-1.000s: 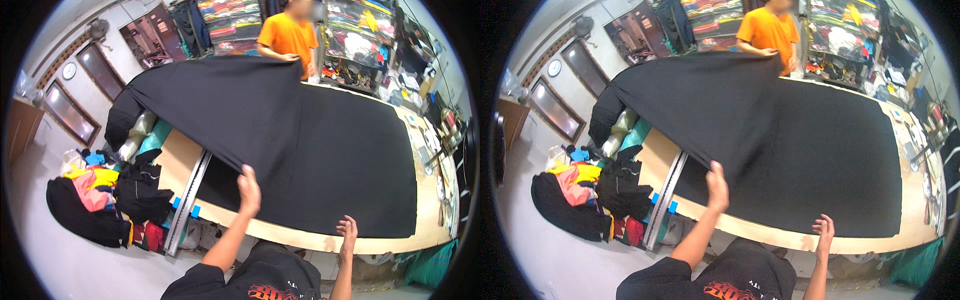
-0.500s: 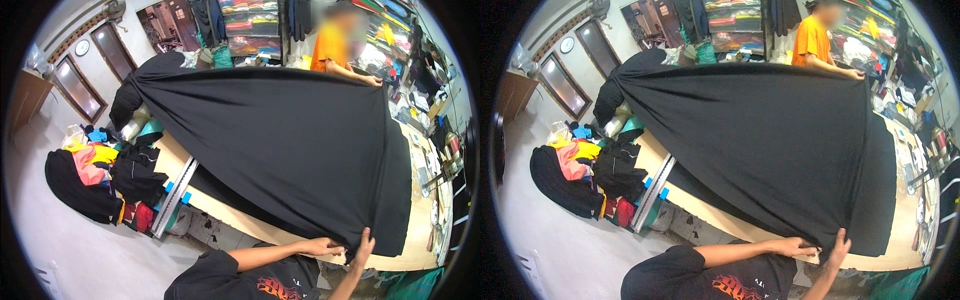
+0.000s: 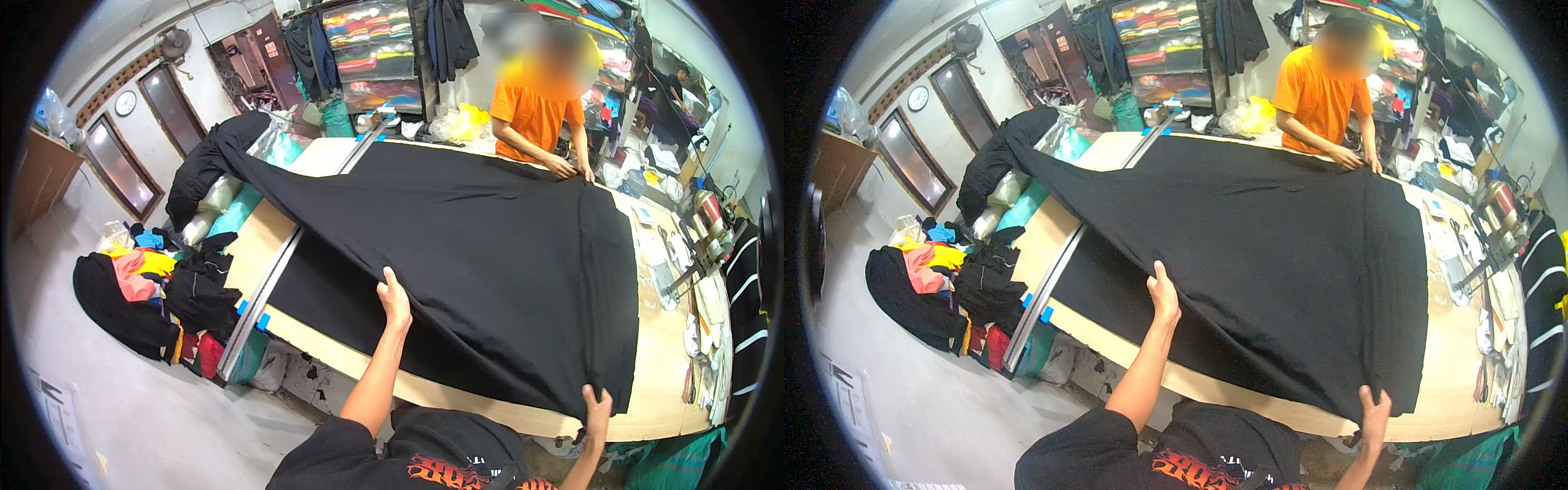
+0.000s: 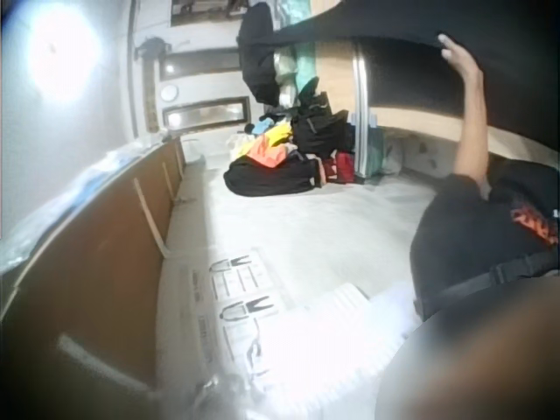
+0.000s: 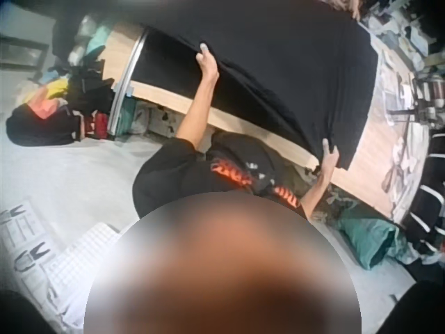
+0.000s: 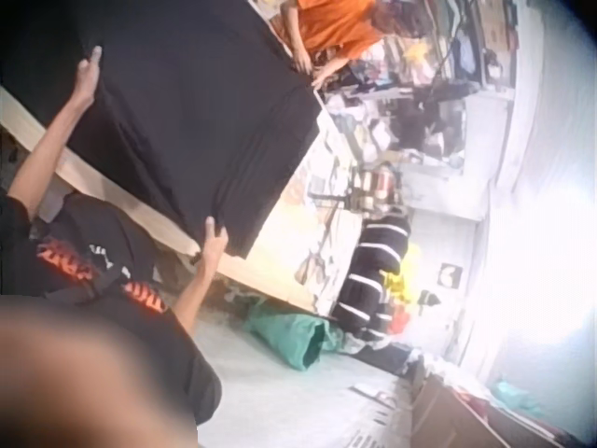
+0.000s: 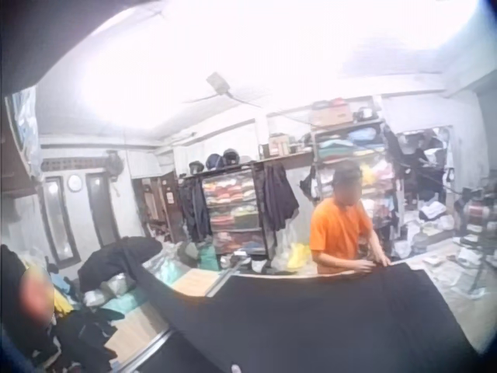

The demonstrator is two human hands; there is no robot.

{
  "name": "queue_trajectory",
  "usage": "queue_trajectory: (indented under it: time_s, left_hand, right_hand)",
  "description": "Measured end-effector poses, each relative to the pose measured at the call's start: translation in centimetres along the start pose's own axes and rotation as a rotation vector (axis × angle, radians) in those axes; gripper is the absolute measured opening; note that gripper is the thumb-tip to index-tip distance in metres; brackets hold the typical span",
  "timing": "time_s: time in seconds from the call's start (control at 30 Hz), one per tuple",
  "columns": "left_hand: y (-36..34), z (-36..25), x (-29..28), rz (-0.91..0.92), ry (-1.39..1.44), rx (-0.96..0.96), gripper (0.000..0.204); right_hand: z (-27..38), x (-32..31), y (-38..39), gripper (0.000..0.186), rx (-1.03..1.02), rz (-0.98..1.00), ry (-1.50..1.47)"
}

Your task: The person aligns a large black fabric on a table and uses a rotary cutter with a straightedge to cut the fabric into sections. A coworker assists by holding and smoothing the fabric. The person repeatedly repositions the fabric and cuts along the straightedge.

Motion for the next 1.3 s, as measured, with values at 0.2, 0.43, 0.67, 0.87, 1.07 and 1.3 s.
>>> queue_trajectory:
  time_s: [0.2, 0.43, 0.67, 0.87, 1.07, 1.3]
  left_hand:
    - [16.1, -0.7, 1.0, 0.24, -0.373, 0.416, 0.085]
    - [25.8, 4.1, 0.9, 0.534, -0.439, 0.173, 0.075]
    - [16.7, 6.4, -2.1, 0.275, -0.378, -0.113, 0.06]
    - [11.3, 16.5, -5.5, 0.141, -0.338, -0.357, 0.036]
    - [9.6, 20.1, -3.7, -0.086, -0.085, -0.575, 0.062]
    - [9.7, 7.0, 3.0, 0.058, 0.122, 0.0, 0.077]
  right_hand:
    - [-1.4, 2.8, -1.8, 0.076, -0.231, 0.046, 0.488]
    - [-4.7, 0.5, -7.2, 0.07, -0.172, -0.117, 0.549]
    - [-9.1, -4.7, -9.4, 0.062, 0.064, -0.291, 0.262]
    - [-12.3, -6.8, -10.0, 0.055, 0.004, -0.464, 0.055]
    - [-13.3, -7.0, -11.5, 0.057, 0.114, -0.448, -0.705]
    - [-13.6, -9.4, -12.8, 0.068, 0.084, -0.606, -0.95]
Point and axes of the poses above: each hand's wrist, its own y-axis away from the middle knuckle, its own x-axis out of the palm, z = x × y, the point moved 9 cm from there along -y, towards the middle knuckle, and after that the axes turned 12 degrees about -z, right-handed, at the moved point
